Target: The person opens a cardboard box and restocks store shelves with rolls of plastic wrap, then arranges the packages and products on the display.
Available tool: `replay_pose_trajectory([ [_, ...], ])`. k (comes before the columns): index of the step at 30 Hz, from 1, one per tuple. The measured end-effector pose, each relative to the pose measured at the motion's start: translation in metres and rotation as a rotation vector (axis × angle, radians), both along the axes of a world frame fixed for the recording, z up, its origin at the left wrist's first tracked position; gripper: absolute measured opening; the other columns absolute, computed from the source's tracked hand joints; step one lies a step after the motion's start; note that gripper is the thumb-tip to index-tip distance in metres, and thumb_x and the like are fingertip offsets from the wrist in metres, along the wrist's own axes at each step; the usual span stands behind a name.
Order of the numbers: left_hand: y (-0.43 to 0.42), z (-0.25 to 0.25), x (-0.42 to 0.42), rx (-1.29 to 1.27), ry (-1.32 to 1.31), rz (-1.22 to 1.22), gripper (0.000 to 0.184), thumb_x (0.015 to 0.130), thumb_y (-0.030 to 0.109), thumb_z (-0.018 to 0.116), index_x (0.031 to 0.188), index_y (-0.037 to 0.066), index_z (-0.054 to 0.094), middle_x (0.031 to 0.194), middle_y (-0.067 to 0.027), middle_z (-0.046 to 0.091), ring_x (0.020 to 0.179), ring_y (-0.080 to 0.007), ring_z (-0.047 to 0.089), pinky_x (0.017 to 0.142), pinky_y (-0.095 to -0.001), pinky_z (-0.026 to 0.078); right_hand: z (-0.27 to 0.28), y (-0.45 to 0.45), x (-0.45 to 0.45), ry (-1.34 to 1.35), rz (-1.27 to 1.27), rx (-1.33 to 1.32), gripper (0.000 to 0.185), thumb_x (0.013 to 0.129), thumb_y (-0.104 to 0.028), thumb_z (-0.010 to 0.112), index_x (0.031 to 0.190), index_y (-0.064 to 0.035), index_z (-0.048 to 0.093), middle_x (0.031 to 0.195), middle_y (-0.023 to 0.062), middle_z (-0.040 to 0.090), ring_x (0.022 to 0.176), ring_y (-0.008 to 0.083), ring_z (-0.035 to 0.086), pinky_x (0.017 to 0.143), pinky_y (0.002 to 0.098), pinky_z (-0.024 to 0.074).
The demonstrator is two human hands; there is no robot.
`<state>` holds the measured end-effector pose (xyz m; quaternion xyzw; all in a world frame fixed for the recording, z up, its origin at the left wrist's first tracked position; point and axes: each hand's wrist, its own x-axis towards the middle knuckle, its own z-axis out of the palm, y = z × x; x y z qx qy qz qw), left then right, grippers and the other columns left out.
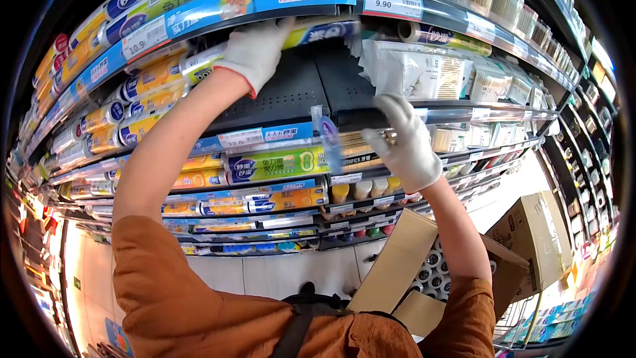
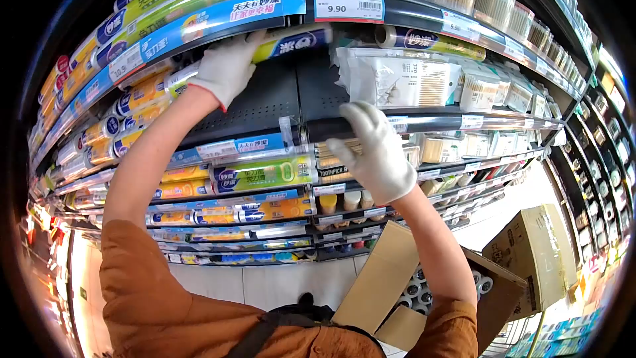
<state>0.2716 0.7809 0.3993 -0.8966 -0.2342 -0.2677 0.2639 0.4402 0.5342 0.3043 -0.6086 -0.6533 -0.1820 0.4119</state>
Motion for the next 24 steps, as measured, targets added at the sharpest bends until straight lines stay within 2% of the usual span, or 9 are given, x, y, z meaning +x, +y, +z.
replay_pose_trajectory([
  [2, 0.024, 0.003, 0.017, -0.011, 0.116, 0.176, 0.057, 0.089, 0.011, 0.061, 0.143, 0.011, 0.043, 0.125, -0.0210, 0.061, 0.114, -0.0412, 0.062, 0.091, -0.0474, 0.054, 0.006, 0.006, -0.010, -0.189, -0.077, 0.023, 0.050, 0.081, -0.023, 0.078, 0.120, -0.0007, 0.057, 0.121, 0.0205, 0.058, 0.110, 0.0396, 0.057, 0.094, 0.0465, 0.0485],
  [5, 0.087, -0.010, 0.061, 0.196, -0.080, 0.027, 0.054, 0.093, 0.015, 0.055, 0.145, 0.008, 0.042, 0.136, -0.0235, 0.055, 0.126, -0.0426, 0.054, 0.100, -0.0483, 0.049, -0.004, -0.006, -0.012, -0.281, -0.115, -0.003, 0.046, 0.082, -0.022, 0.076, 0.118, -0.0012, 0.058, 0.122, 0.0194, 0.057, 0.110, 0.0385, 0.057, 0.093, 0.0458, 0.0489],
  [6, 0.137, -0.030, 0.093, 0.056, -0.469, -0.091, 0.048, 0.096, 0.021, 0.051, 0.142, 0.007, 0.046, 0.145, -0.0238, 0.048, 0.135, -0.0413, 0.046, 0.106, -0.0477, 0.044, -0.010, -0.016, -0.012, -0.334, -0.149, 0.001, 0.036, 0.081, -0.020, 0.076, 0.108, -0.0021, 0.060, 0.112, 0.0163, 0.059, 0.101, 0.0355, 0.059, 0.088, 0.0457, 0.0495],
  [11, 0.193, -0.024, 0.116, -0.043, -0.257, 0.095, 0.047, 0.097, 0.022, 0.051, 0.141, 0.007, 0.048, 0.144, -0.0237, 0.049, 0.133, -0.0411, 0.047, 0.105, -0.0475, 0.044, -0.124, -0.137, 0.004, -0.443, -0.432, -0.254, 0.025, 0.080, -0.024, 0.077, 0.074, -0.0099, 0.057, 0.081, 0.0081, 0.054, 0.078, 0.0277, 0.056, 0.069, 0.0420, 0.0454],
  [13, 0.204, -0.023, 0.117, -0.077, -0.201, 0.142, 0.046, 0.097, 0.022, 0.051, 0.140, 0.007, 0.048, 0.143, -0.0237, 0.050, 0.133, -0.0411, 0.048, 0.105, -0.0474, 0.044, -0.176, -0.196, -0.001, -0.428, -0.540, -0.427, 0.026, 0.081, -0.026, 0.076, 0.077, -0.0098, 0.056, 0.080, 0.0087, 0.055, 0.080, 0.0303, 0.057, 0.071, 0.0441, 0.0461],
  [17, 0.214, -0.022, 0.119, -0.103, -0.148, 0.184, 0.045, 0.097, 0.023, 0.050, 0.139, 0.008, 0.050, 0.142, -0.0236, 0.050, 0.132, -0.0410, 0.049, 0.105, -0.0473, 0.044, -0.204, -0.266, -0.032, -0.158, -0.687, -0.687, 0.064, 0.073, -0.029, 0.077, 0.127, -0.0052, 0.053, 0.127, 0.0235, 0.053, 0.116, 0.0424, 0.052, 0.093, 0.0550, 0.0445],
  [19, 0.217, -0.022, 0.120, -0.113, -0.129, 0.193, 0.044, 0.097, 0.023, 0.050, 0.139, 0.008, 0.050, 0.142, -0.0235, 0.051, 0.132, -0.0409, 0.049, 0.105, -0.0472, 0.044, -0.215, -0.286, -0.031, -0.045, -0.741, -0.780, 0.068, 0.075, -0.030, 0.076, 0.134, -0.0059, 0.051, 0.135, 0.0248, 0.050, 0.127, 0.0455, 0.046, 0.101, 0.0597, 0.0393],
  [20, 0.217, -0.022, 0.120, -0.113, -0.127, 0.198, 0.044, 0.097, 0.023, 0.050, 0.138, 0.008, 0.051, 0.142, -0.0235, 0.051, 0.131, -0.0409, 0.049, 0.105, -0.0471, 0.044, -0.221, -0.293, -0.029, -0.158, -0.833, -0.779, 0.069, 0.078, -0.029, 0.074, 0.138, -0.0062, 0.049, 0.138, 0.0271, 0.049, 0.124, 0.0483, 0.049, 0.098, 0.0588, 0.0439],
  [24, 0.212, -0.021, 0.117, -0.119, -0.117, 0.203, 0.043, 0.098, 0.024, 0.050, 0.137, 0.008, 0.052, 0.141, -0.0234, 0.052, 0.131, -0.0408, 0.050, 0.105, -0.0470, 0.045, -0.216, -0.291, -0.003, 0.313, -0.921, -0.883, 0.055, 0.083, -0.026, 0.070, 0.131, -0.0052, 0.052, 0.123, 0.0282, 0.054, 0.104, 0.0479, 0.061, 0.083, 0.0531, 0.0530],
])
